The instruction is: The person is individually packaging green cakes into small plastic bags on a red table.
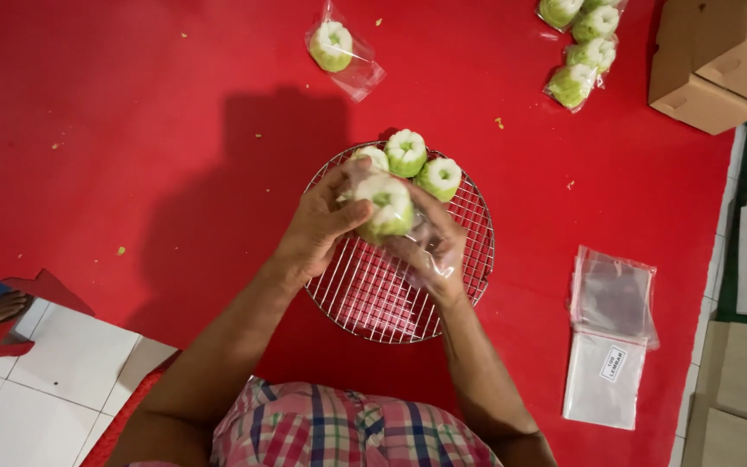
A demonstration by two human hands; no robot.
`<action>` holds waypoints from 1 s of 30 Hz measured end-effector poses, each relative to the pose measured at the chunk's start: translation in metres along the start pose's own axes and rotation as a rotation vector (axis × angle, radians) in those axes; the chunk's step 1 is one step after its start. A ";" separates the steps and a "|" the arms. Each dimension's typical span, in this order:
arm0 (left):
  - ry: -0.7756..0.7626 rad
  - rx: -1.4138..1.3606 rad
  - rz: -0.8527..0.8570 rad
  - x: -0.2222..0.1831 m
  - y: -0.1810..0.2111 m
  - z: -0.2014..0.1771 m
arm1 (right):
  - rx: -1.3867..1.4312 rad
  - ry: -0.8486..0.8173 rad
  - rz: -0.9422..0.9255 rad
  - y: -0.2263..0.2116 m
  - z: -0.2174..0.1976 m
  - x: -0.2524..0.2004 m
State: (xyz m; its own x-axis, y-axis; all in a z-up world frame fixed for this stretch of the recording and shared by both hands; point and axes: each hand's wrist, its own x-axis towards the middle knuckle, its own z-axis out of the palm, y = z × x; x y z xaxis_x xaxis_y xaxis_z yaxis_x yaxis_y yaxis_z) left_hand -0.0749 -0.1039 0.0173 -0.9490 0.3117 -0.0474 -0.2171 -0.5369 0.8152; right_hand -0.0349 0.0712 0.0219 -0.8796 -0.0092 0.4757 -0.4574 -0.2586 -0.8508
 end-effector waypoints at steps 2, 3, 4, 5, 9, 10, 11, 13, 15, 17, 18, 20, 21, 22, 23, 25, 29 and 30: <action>0.119 -0.017 0.035 0.004 -0.008 -0.005 | -0.131 -0.051 0.016 0.008 0.000 0.011; 0.234 -0.034 0.069 0.006 -0.011 -0.008 | -0.265 -0.099 0.030 0.013 0.001 0.016; 0.236 -0.032 0.073 0.009 -0.003 -0.010 | -0.262 -0.102 0.027 0.010 0.009 0.022; 0.351 -0.107 0.061 0.012 0.005 -0.012 | -0.054 -0.050 0.128 0.008 0.016 0.028; 0.529 -0.230 0.107 0.034 0.022 -0.046 | 0.090 0.158 0.219 -0.001 0.048 0.062; 0.527 -0.229 0.105 0.040 0.027 -0.052 | 0.089 0.162 0.218 0.009 0.051 0.070; 0.570 -0.218 0.138 0.047 0.033 -0.058 | 0.123 0.153 0.285 0.019 0.054 0.077; 0.609 -0.204 0.169 0.068 0.035 -0.084 | 0.157 0.149 0.351 0.041 0.061 0.093; 0.706 -0.172 0.251 0.101 0.026 -0.123 | 0.258 0.125 0.550 0.066 0.068 0.112; 0.732 -0.121 0.227 0.120 0.026 -0.147 | 0.222 0.163 0.542 0.089 0.088 0.135; 0.762 -0.071 0.208 0.131 0.027 -0.161 | 0.189 0.194 0.534 0.102 0.098 0.148; 0.762 0.040 0.208 0.152 0.027 -0.199 | 0.180 0.231 0.605 0.169 0.099 0.169; 0.767 0.148 0.213 0.163 0.028 -0.218 | 0.172 0.258 0.679 0.203 0.100 0.181; 0.754 0.152 0.208 0.175 0.034 -0.232 | 0.172 0.271 0.673 0.223 0.104 0.191; 0.729 0.201 0.216 0.188 0.039 -0.245 | 0.105 0.278 0.678 0.244 0.108 0.203; 0.693 0.247 0.214 0.215 0.055 -0.259 | 0.033 0.299 0.684 0.265 0.119 0.230; 0.705 0.432 0.330 0.254 0.069 -0.283 | -0.107 0.324 0.773 0.255 0.140 0.259; 0.702 0.452 0.407 0.263 0.067 -0.292 | -0.169 0.276 0.815 0.247 0.142 0.265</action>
State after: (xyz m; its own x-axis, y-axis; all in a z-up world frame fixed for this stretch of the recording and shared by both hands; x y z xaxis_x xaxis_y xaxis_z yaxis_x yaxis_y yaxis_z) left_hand -0.4060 -0.2874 -0.1091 -0.8854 -0.4591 0.0734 0.1328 -0.0983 0.9863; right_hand -0.3621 -0.1326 -0.0307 -0.9314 0.1107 -0.3469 0.3330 -0.1266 -0.9344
